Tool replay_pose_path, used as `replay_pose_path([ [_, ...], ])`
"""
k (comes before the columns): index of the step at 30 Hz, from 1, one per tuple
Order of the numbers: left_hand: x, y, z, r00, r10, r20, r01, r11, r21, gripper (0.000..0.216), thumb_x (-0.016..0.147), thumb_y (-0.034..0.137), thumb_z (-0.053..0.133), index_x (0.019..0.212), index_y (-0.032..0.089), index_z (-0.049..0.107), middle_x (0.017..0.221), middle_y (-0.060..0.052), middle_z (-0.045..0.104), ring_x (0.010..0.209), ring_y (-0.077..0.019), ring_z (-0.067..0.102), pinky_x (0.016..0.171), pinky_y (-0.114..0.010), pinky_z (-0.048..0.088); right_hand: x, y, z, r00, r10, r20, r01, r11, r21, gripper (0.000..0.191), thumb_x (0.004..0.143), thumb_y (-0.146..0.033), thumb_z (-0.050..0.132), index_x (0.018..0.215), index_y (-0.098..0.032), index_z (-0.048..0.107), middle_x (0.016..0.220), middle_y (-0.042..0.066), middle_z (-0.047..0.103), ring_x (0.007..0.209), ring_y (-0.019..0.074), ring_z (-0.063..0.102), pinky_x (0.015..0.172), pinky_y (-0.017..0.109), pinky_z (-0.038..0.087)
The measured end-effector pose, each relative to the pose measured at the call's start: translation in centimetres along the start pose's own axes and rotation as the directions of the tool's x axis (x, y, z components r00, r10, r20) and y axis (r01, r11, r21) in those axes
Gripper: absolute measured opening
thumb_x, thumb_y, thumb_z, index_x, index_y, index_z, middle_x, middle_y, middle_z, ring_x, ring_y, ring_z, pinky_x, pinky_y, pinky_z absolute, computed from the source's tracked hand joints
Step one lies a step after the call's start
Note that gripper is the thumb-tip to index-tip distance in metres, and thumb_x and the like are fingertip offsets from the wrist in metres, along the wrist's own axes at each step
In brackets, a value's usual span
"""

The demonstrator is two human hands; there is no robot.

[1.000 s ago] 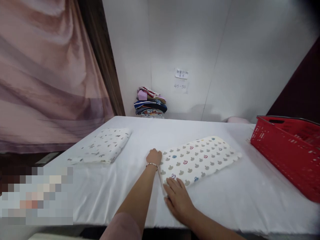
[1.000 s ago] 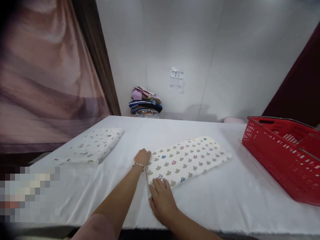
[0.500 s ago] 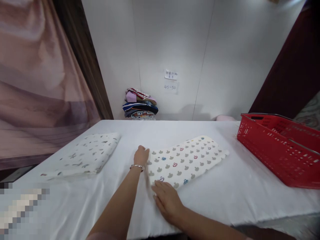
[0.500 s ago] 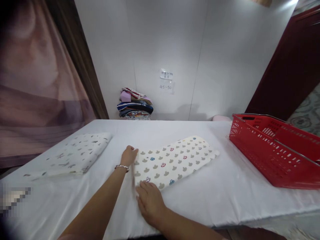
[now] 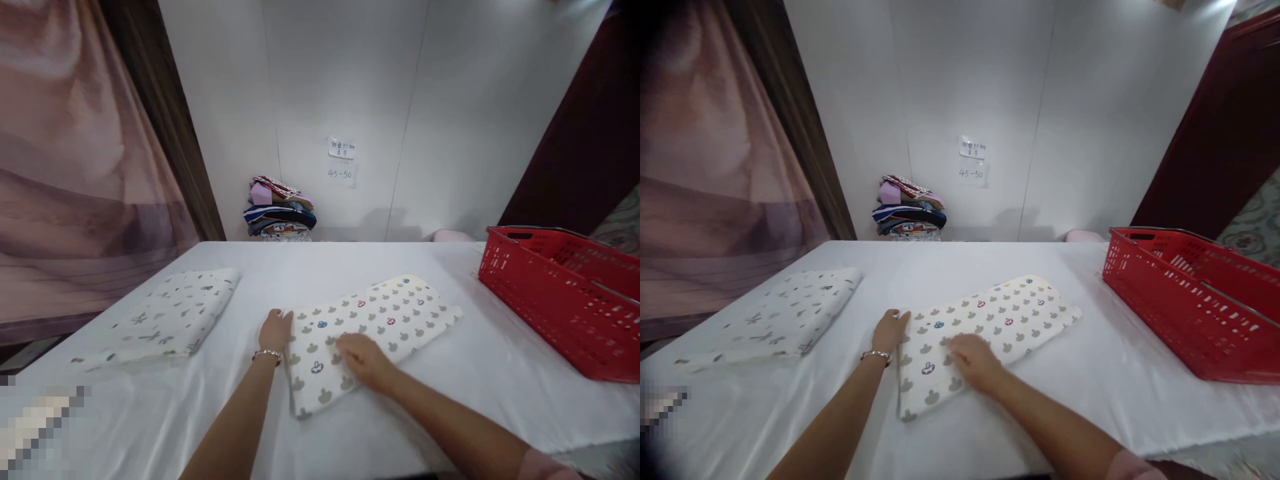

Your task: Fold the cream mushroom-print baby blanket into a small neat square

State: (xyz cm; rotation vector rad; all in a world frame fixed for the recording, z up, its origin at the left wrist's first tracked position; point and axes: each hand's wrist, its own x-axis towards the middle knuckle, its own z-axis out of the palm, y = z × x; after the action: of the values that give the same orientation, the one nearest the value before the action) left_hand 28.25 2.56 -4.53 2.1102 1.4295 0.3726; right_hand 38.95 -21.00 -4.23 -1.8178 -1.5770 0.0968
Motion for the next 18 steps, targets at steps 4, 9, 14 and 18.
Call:
replay_pose_path([
  [4,-2.0,0.1,1.4,0.984,0.074,-0.164,-0.071,0.997,0.021,0.041,0.088,0.038,0.035,0.121,0.016,0.047,0.116,-0.013,0.060,0.102,-0.0245,0.058,0.081,-0.033,0.043,2.7,8.0,-5.3,0.946,0.306,-0.103,-0.320,0.932,-0.172,0.034,0.085,-0.021,0.037,0.105,-0.021,0.065,0.111,0.005,0.064,0.104,0.0205,0.057,0.094,0.038,0.042],
  [9,-2.6,-0.1,2.0,0.975,0.076,-0.211,-0.075,0.997,0.013,0.042,0.089,0.039,0.034,0.122,0.017,0.046,0.118,-0.012,0.058,0.103,-0.0250,0.057,0.083,-0.034,0.044,6.2,15.6,-9.7,0.918,0.393,-0.059,-0.370,0.793,-0.484,0.042,0.082,-0.014,0.036,0.118,-0.016,0.058,0.124,0.009,0.057,0.115,0.0228,0.050,0.099,0.038,0.038],
  [14,-2.4,-0.1,1.5,0.985,0.033,-0.172,-0.031,0.999,0.016,0.042,0.088,0.043,0.033,0.122,0.021,0.046,0.116,-0.010,0.060,0.100,-0.0259,0.058,0.082,-0.036,0.044,8.4,20.0,-10.7,0.923,0.377,0.073,-0.278,0.789,-0.548,0.043,0.081,-0.014,0.041,0.122,-0.016,0.055,0.129,0.009,0.052,0.122,0.0234,0.044,0.101,0.037,0.034],
  [18,-2.4,0.0,1.2,0.989,0.017,-0.147,-0.014,1.000,0.022,0.043,0.088,0.045,0.032,0.122,0.022,0.046,0.116,-0.010,0.060,0.101,-0.0263,0.058,0.083,-0.036,0.044,9.3,21.7,-11.1,0.915,0.366,0.171,-0.210,0.792,-0.573,0.035,0.081,-0.021,0.047,0.112,-0.019,0.062,0.119,0.010,0.059,0.112,0.0239,0.051,0.097,0.034,0.037],
])
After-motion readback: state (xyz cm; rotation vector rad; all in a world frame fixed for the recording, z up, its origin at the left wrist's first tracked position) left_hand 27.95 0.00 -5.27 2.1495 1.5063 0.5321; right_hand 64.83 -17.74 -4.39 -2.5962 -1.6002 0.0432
